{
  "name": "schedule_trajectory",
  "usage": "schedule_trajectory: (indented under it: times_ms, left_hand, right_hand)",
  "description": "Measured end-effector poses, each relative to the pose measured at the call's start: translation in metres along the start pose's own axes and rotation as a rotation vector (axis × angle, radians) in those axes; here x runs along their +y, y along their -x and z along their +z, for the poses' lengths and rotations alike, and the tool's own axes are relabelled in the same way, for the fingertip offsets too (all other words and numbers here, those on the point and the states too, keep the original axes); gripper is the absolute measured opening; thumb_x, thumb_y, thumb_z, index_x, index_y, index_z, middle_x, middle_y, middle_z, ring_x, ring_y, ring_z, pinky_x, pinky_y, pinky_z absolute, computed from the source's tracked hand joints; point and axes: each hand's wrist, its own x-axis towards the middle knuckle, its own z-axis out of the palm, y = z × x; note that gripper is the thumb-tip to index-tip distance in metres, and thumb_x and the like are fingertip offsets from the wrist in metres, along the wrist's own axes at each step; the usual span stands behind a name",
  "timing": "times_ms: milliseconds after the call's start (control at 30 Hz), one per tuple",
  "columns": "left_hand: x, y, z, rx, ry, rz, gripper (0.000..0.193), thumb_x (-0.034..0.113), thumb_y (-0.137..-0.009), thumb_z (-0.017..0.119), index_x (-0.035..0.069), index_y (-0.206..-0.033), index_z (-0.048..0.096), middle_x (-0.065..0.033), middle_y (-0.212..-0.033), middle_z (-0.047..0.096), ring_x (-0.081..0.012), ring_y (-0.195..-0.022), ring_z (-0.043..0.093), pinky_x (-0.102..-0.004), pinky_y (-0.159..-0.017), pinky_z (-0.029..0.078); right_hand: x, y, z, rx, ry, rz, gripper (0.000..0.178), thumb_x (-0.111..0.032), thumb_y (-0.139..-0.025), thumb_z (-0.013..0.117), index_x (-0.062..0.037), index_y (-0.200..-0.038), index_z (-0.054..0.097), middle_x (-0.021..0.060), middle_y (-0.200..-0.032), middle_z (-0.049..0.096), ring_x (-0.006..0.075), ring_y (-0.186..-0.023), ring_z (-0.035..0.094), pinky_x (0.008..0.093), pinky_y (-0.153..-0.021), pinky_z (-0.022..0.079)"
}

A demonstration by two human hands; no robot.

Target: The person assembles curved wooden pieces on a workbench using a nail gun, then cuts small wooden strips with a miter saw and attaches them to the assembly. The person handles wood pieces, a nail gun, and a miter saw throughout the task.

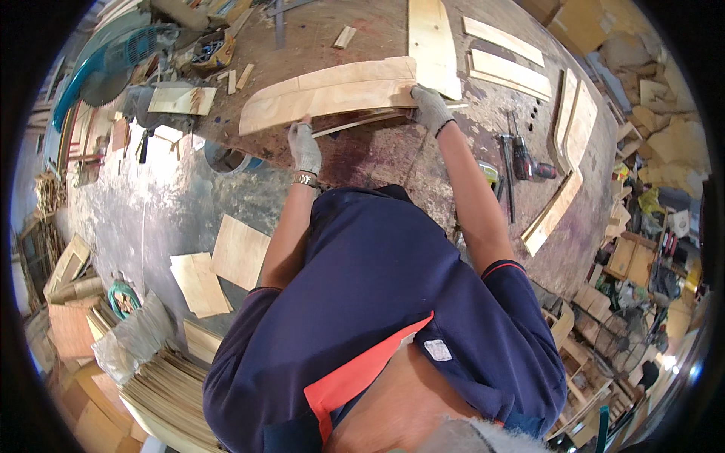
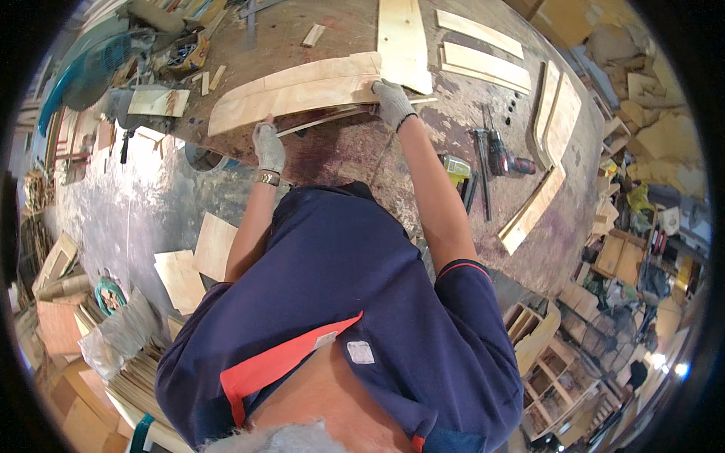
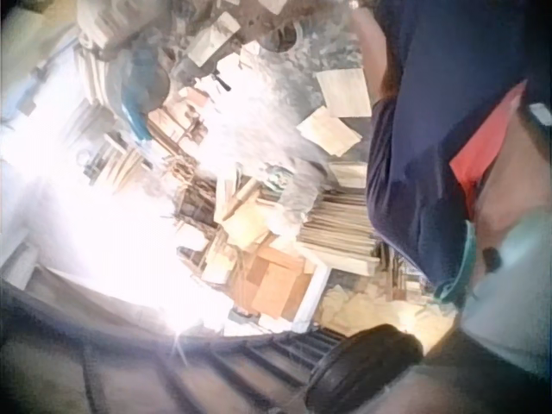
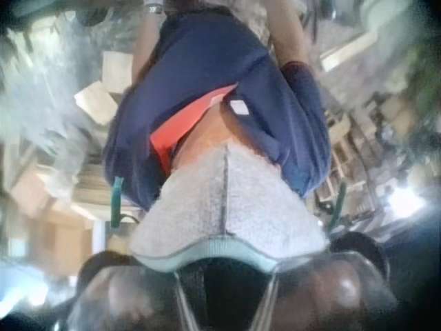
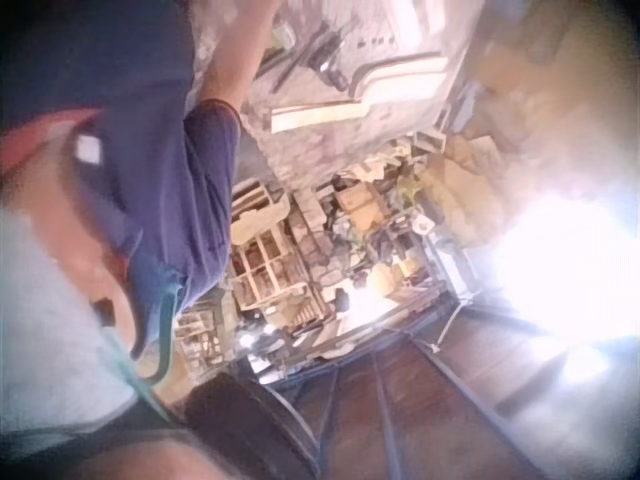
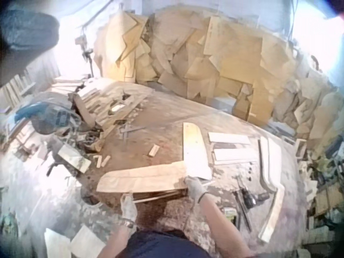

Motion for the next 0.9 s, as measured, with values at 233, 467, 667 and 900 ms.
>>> schedule_trajectory:
  times_ms: [233, 467, 667, 900]
  left_hand:
    - [-0.005, 0.011, -0.002, -0.488, -1.116, 0.394, 0.075, 0.016, -0.073, 0.078, 0.004, -0.140, 0.047, -0.0272, -0.158, 0.034, -0.0442, -0.150, 0.030, -0.0514, -0.119, 0.036]
    - [0.010, -0.007, -0.005, -0.677, -1.476, 0.517, 0.085, 0.044, -0.078, 0.080, 0.007, -0.148, 0.049, -0.0184, -0.162, 0.036, -0.0397, -0.151, 0.030, -0.0549, -0.123, 0.027]
    - [0.017, -0.033, -0.017, -0.756, -1.545, 0.900, 0.052, 0.039, -0.092, 0.068, 0.010, -0.134, 0.058, -0.0193, -0.146, 0.055, -0.0383, -0.134, 0.052, -0.0548, -0.110, 0.042]
    - [0.048, -0.043, -0.026, -0.758, -1.548, 0.814, 0.027, 0.030, -0.094, 0.064, 0.011, -0.114, 0.062, -0.0157, -0.087, 0.072, -0.0340, -0.075, 0.072, -0.0472, -0.062, 0.058]
  right_hand:
    - [-0.017, 0.000, 0.031, -0.001, -0.102, 0.056, 0.031, -0.012, -0.100, 0.056, 0.0080, -0.124, 0.056, 0.0214, -0.114, 0.065, 0.0350, -0.086, 0.072, 0.0397, -0.055, 0.065]
    - [-0.020, 0.004, 0.016, 0.030, -0.115, 0.058, 0.031, -0.013, -0.102, 0.058, 0.0093, -0.123, 0.055, 0.0230, -0.109, 0.065, 0.0344, -0.075, 0.073, 0.0381, -0.055, 0.065]
    - [-0.018, 0.005, 0.009, 0.010, -0.106, 0.027, 0.029, -0.016, -0.103, 0.058, 0.0080, -0.119, 0.057, 0.0221, -0.101, 0.068, 0.0331, -0.070, 0.073, 0.0376, -0.053, 0.063]
    - [-0.024, 0.008, 0.003, -0.064, -0.083, 0.052, 0.028, -0.021, -0.104, 0.058, 0.0048, -0.115, 0.057, 0.0182, -0.094, 0.069, 0.0288, -0.071, 0.073, 0.0368, -0.055, 0.061]
